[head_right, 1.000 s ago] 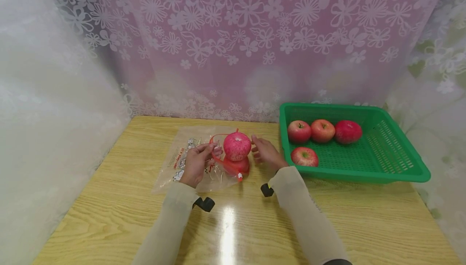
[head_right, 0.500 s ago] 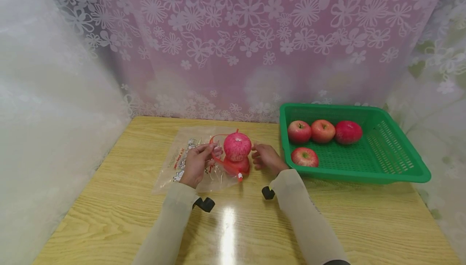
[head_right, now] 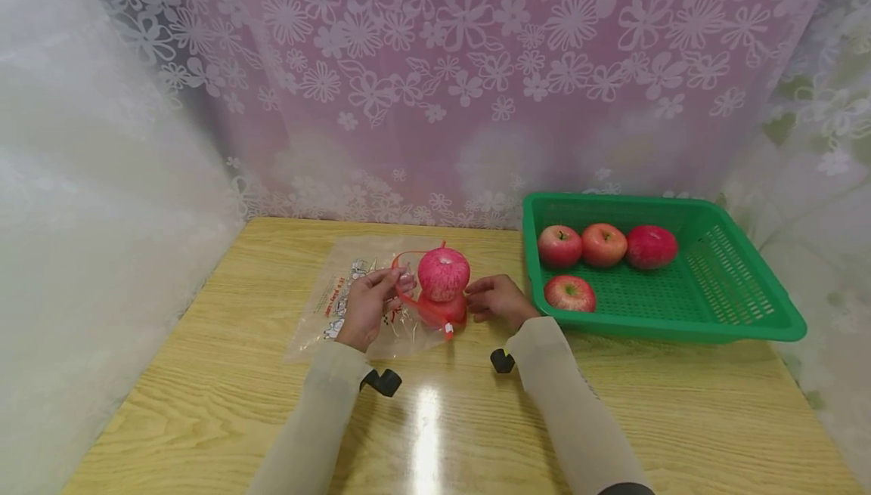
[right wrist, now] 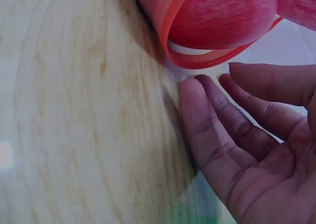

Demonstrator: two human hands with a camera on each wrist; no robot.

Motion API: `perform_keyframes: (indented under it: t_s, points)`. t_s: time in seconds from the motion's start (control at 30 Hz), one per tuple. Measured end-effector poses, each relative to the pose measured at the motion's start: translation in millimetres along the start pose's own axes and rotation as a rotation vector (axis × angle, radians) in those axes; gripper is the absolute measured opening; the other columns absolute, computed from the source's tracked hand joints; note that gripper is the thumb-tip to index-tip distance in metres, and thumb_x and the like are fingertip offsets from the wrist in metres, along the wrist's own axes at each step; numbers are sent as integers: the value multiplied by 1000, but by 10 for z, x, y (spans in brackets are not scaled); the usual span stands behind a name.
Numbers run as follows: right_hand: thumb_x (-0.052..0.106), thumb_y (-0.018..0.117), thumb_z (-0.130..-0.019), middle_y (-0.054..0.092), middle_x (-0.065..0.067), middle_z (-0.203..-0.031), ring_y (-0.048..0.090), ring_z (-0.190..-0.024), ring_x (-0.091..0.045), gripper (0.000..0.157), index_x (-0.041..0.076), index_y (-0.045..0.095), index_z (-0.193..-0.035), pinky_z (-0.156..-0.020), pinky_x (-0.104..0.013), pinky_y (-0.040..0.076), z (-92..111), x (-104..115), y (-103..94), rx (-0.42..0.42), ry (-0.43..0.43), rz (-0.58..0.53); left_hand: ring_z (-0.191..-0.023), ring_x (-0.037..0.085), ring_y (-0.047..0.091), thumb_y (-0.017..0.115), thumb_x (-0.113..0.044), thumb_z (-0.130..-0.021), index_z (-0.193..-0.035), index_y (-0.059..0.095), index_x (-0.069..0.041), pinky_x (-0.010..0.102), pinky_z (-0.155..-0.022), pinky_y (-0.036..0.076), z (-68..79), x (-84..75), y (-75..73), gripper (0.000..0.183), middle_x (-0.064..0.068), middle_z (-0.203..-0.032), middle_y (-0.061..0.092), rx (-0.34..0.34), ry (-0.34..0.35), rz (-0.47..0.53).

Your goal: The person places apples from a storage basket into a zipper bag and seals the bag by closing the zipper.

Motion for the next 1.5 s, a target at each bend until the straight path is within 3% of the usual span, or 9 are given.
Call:
perform_keyframes:
  t_s: [0.23, 0.77, 1.5]
  points:
    - [-5, 54, -94, 69, -15, -97, 66, -78, -17, 31, -19, 52, -122, -71, -36, 60, -47, -20, 34, -43, 49, 68, -79, 14, 72, 58, -12, -97, -118, 64, 8, 17, -60, 56, -7, 3, 0, 29, 18, -99, 72, 1, 0, -2]
    - [-9, 60, -88, 69, -10, -81, 65, -65, -14, 21, -16, 63, -107, -60, -29, 59, -110, -61, 49, -146, 63, 122, -79, 14, 72, 59, -13, -97, -116, 66, 6, 17, -59, 56, -12, 11, -12, 28, 18, -99, 72, 3, -3, -1]
    - [-5, 62, -88, 69, -10, -78, 65, -65, -15, 19, -14, 66, -104, -62, -31, 59, -87, -47, 61, -156, 46, 127, -79, 13, 72, 57, -11, -98, -117, 64, 8, 17, -58, 56, -3, -16, -20, 28, 17, -99, 72, 5, 2, 23]
Point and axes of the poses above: each hand's wrist, its own z-axis away from the middle knuckle, its own y-axis out of the palm, x = y × z, the point moved 2 cm from there along -z, towards the middle knuckle
